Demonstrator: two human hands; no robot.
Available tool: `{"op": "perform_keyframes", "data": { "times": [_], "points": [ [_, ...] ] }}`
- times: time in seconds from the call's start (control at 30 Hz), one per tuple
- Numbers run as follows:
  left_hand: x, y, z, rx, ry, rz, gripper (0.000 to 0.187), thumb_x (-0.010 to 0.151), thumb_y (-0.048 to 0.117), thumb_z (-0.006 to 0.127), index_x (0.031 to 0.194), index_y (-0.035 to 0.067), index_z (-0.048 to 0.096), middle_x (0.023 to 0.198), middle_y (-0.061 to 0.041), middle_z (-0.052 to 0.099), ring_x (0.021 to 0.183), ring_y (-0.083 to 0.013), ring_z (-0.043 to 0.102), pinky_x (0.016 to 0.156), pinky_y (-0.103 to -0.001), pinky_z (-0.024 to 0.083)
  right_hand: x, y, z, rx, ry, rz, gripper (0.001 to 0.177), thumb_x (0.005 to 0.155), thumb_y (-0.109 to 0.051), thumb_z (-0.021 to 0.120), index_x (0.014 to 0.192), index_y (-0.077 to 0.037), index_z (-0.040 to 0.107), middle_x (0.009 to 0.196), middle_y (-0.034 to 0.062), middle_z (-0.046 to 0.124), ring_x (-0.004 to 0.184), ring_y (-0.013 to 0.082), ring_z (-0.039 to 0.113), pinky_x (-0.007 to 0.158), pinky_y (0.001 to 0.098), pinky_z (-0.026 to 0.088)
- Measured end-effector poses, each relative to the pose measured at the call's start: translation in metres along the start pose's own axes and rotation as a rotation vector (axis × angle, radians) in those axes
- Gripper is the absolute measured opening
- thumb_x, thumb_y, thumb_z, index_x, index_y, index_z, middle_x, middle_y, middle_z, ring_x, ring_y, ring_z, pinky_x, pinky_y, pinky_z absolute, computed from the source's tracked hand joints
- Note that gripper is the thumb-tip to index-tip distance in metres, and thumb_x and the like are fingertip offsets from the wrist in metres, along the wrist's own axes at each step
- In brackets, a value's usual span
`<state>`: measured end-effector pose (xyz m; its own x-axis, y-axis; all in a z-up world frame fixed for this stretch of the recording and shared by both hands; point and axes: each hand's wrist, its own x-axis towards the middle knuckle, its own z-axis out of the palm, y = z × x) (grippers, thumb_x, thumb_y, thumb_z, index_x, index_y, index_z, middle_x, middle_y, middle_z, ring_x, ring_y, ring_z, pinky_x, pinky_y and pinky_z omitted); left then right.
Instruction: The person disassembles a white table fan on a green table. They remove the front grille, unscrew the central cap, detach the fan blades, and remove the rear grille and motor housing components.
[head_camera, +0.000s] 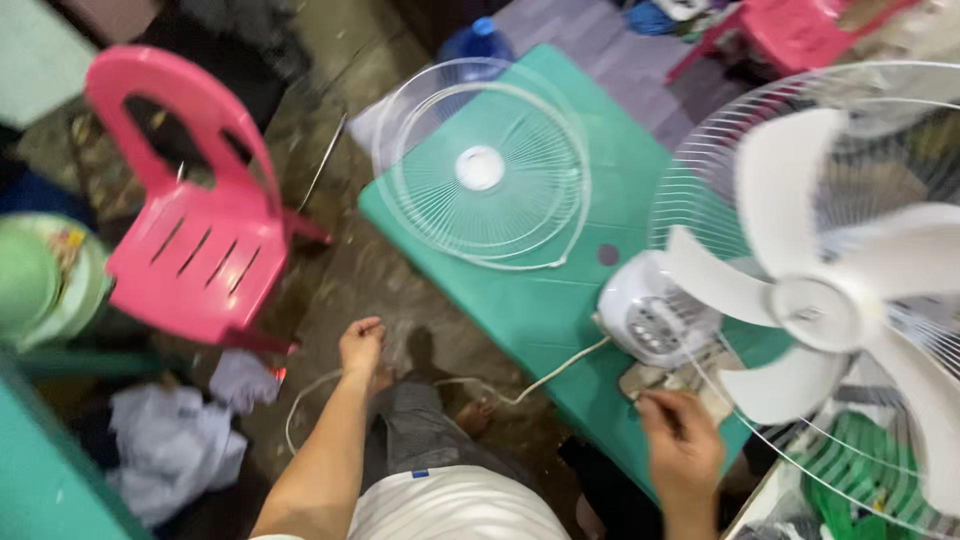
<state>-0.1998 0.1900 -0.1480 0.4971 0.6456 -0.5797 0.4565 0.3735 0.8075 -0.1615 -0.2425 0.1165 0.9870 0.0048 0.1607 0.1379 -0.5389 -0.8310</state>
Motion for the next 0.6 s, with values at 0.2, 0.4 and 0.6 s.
{"op": "perform_keyframes", "data": {
  "times": [0.2,0.4,0.6],
  "points": [
    [0.010,-0.052,-0.083,-0.004,0.147,0.039,0.022,0.086,0.002,0.072,0.108,0.004,0.071,0.089,-0.002,0.069,0.079,-0.0109,0.061,0.072,-0.025,0.050,0.011,-0.040,0.134,0.112,-0.489,0.047,0.013,0.091,-0.011,0.072,0.100,-0.001,0.073,0.090,0.0072,0.071,0.077,0.0141,0.066,0.072,0.0283,0.053],
    [0.024,-0.130,-0.171,0.170,0.299,0.038,0.017,0.084,0.001,0.071,0.101,0.004,0.072,0.087,-0.002,0.073,0.081,-0.0117,0.066,0.077,-0.027,0.054,-0.010,-0.025,0.302,-0.030,-0.808,0.041,0.016,0.092,-0.017,0.072,0.102,-0.005,0.074,0.091,0.0069,0.073,0.078,0.0152,0.068,0.071,0.0306,0.055],
    [0.058,-0.228,-0.214,0.372,0.346,0.159,0.021,0.077,0.001,0.077,0.097,0.003,0.072,0.090,-0.008,0.074,0.083,-0.0179,0.070,0.080,-0.031,0.057,-0.060,0.064,0.449,-0.159,-0.949,-0.028,0.021,0.089,-0.019,0.074,0.106,-0.007,0.076,0.103,0.0079,0.076,0.086,0.0218,0.074,0.077,0.0343,0.057]
  ]
}}
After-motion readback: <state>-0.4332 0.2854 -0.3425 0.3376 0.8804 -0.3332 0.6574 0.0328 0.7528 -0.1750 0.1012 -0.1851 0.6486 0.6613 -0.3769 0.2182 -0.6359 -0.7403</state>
